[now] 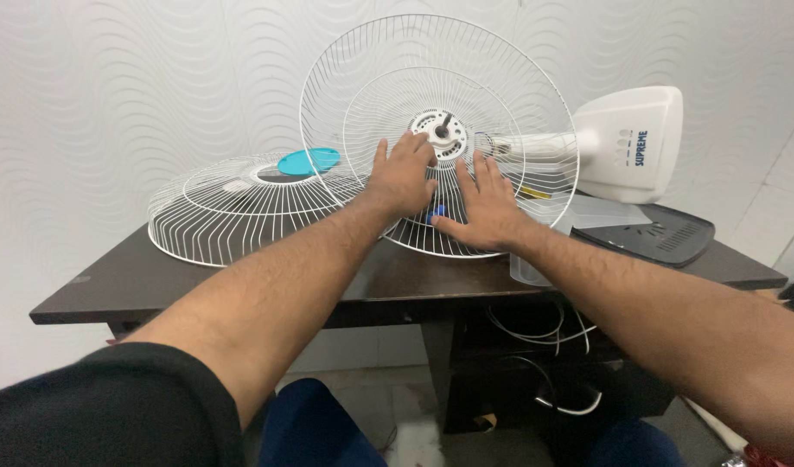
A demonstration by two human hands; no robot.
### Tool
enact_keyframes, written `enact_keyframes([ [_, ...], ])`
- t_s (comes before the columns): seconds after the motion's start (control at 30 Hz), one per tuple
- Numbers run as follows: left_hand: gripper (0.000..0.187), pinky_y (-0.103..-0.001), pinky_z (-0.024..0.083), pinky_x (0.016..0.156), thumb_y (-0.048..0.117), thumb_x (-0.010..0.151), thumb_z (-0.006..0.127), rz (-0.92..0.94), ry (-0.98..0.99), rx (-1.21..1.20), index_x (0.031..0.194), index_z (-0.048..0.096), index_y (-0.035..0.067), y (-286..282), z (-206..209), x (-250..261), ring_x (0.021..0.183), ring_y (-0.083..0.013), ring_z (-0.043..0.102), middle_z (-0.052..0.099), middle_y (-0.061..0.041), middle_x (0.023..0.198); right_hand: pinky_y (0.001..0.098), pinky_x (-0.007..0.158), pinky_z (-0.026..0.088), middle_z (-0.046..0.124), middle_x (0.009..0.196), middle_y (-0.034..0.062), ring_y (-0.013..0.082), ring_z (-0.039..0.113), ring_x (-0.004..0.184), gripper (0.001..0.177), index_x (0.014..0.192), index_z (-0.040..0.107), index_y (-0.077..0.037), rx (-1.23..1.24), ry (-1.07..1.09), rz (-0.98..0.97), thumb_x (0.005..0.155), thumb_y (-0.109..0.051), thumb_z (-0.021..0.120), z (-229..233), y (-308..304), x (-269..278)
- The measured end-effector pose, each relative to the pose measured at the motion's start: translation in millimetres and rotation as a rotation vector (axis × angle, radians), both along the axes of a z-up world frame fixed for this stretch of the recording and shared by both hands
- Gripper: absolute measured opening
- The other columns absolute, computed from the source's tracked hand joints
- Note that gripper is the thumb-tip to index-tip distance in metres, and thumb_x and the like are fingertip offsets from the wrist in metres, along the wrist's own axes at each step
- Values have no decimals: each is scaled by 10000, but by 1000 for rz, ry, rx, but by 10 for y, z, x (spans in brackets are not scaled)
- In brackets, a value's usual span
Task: The person uses a screwdriver to loosen the central nut on a table fan, then removes the fan blades and the front wire cage. The person continues to unscrew the motor housing from the fan neck, exposing the internal wiring.
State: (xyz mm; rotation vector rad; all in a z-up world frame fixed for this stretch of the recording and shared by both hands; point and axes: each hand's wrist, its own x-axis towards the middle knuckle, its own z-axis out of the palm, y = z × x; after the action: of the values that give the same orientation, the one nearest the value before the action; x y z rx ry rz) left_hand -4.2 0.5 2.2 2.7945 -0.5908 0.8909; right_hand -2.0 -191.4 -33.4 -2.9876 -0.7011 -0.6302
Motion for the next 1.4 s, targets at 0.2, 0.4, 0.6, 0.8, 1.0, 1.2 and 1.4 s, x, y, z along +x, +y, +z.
enact_keyframes([
  [0.2, 457, -608, 74, 1217, 290, 899, 719, 23, -9, 27, 1294, 544, 143, -15, 54, -123, 1538, -296, 160, 311, -114, 1594, 653, 1212, 68, -96, 1663, 314, 453, -93, 1550, 1114, 1627, -18, -50, 13, 11, -6, 906, -742, 475, 15, 13, -54],
  [0.4, 497, -544, 304, 1129, 309, 868, 751, 7, -57, -46, 1283, 540, 137, 55, 149, -106, 1330, -253, 446, 525, -72, 1320, 527, 1111, 396, 520, 1394, 231, 344, 493, 1317, 703, 1373, 554, -30, 450, -164, 89, 922, -569, 563, 278, -35, 14],
  [0.6, 449, -509, 344, 1095, 267, 903, 732, 13, -98, -146, 1285, 548, 119, 138, 191, 74, 1285, -253, 494, 565, -61, 1283, 476, 835, 519, 662, 1015, 162, 300, 663, 953, 718, 1098, 637, -16, 461, -236, 19, 861, -690, 711, 761, 221, 334],
  [0.8, 400, -511, 340, 1043, 251, 893, 706, 25, -210, -126, 1272, 595, 187, 340, 289, 472, 1272, -251, 455, 523, -60, 1297, 465, 792, 536, 628, 1018, 180, 326, 655, 963, 672, 1084, 630, 9, 342, -227, 21, 827, -596, 771, 742, 313, 641],
  [1.0, 554, -555, 247, 1019, 281, 750, 721, -38, -121, 67, 1298, 649, 328, 361, 496, 788, 1286, -271, 341, 463, -57, 1342, 415, 835, 550, 526, 1200, 218, 297, 618, 977, 634, 1386, 534, -17, 406, -292, 299, 846, -246, 774, 555, 209, 797],
  [1.2, 282, -541, 286, 1085, 364, 814, 733, -7, -85, 45, 1027, 703, 181, 402, 494, 825, 1330, -249, 402, 496, -40, 1372, 353, 810, 558, 505, 1202, 171, 221, 607, 940, 534, 1316, 474, -4, 625, -336, 314, 894, -139, 772, 305, 219, 791],
  [1.4, 573, -585, 260, 1046, 269, 740, 725, -33, -62, 12, 1291, 570, 286, 375, 562, 796, 1291, -263, 394, 500, -59, 1301, 365, 787, 529, 601, 1003, 116, 208, 608, 866, 244, 982, 621, -20, 634, -458, 281, 928, -157, 815, 225, 236, 808],
])
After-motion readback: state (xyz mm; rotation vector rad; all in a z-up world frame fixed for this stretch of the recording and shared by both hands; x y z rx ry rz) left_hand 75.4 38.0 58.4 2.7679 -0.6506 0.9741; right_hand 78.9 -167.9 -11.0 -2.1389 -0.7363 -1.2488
